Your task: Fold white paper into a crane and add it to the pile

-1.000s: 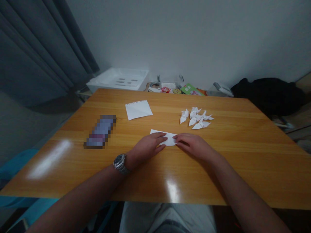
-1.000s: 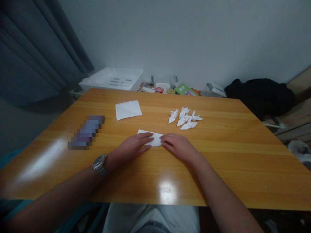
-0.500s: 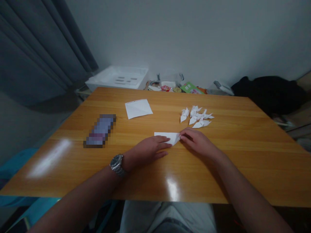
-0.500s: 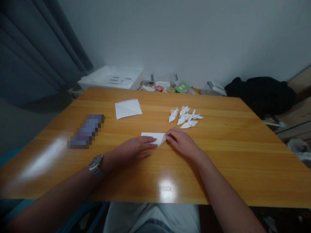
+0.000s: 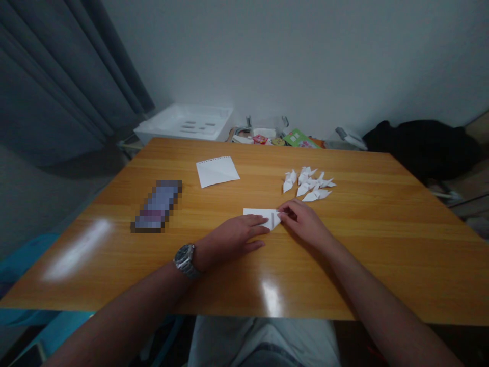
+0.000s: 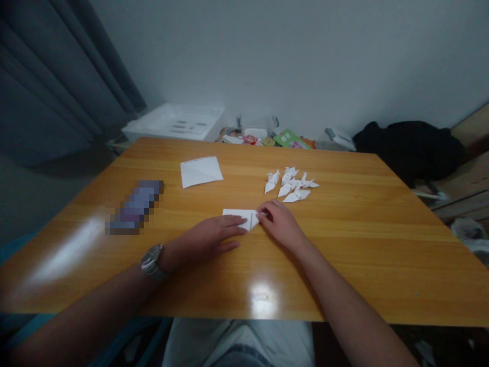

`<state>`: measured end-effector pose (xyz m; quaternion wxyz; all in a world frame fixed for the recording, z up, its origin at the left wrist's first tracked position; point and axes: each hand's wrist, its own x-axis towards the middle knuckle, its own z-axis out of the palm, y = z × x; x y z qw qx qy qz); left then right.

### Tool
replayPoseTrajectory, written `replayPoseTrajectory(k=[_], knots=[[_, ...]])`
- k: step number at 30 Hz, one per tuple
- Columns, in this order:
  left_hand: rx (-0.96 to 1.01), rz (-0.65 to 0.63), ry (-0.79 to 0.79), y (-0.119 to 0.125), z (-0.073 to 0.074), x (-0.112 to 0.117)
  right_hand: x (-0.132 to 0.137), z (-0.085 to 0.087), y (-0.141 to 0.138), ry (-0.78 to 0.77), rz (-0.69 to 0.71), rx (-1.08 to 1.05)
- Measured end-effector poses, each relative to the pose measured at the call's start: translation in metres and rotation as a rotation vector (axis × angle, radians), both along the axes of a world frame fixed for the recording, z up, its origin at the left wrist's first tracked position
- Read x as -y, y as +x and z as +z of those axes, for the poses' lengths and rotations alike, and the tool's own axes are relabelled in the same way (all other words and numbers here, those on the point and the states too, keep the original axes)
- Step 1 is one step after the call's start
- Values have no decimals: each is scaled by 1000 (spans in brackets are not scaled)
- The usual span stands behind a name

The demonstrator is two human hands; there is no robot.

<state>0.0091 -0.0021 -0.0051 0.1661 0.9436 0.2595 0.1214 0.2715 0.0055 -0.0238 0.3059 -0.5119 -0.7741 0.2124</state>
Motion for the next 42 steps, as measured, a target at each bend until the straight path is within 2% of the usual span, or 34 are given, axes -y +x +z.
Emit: replayPoseTrajectory(k=[14,20,31,42], knots=[[34,5,-36,-1,1,0,-6,-8,-13,76,-49,69],[-39,-1,-11,-2,6,1,-8,-6,-17,71,-63,70],[-16,2,10,-2,-1,0,-8,-6,-24,108,-90,84],[-72,14,-17,0,2,1,-9,-9,-26,104,-120,104]])
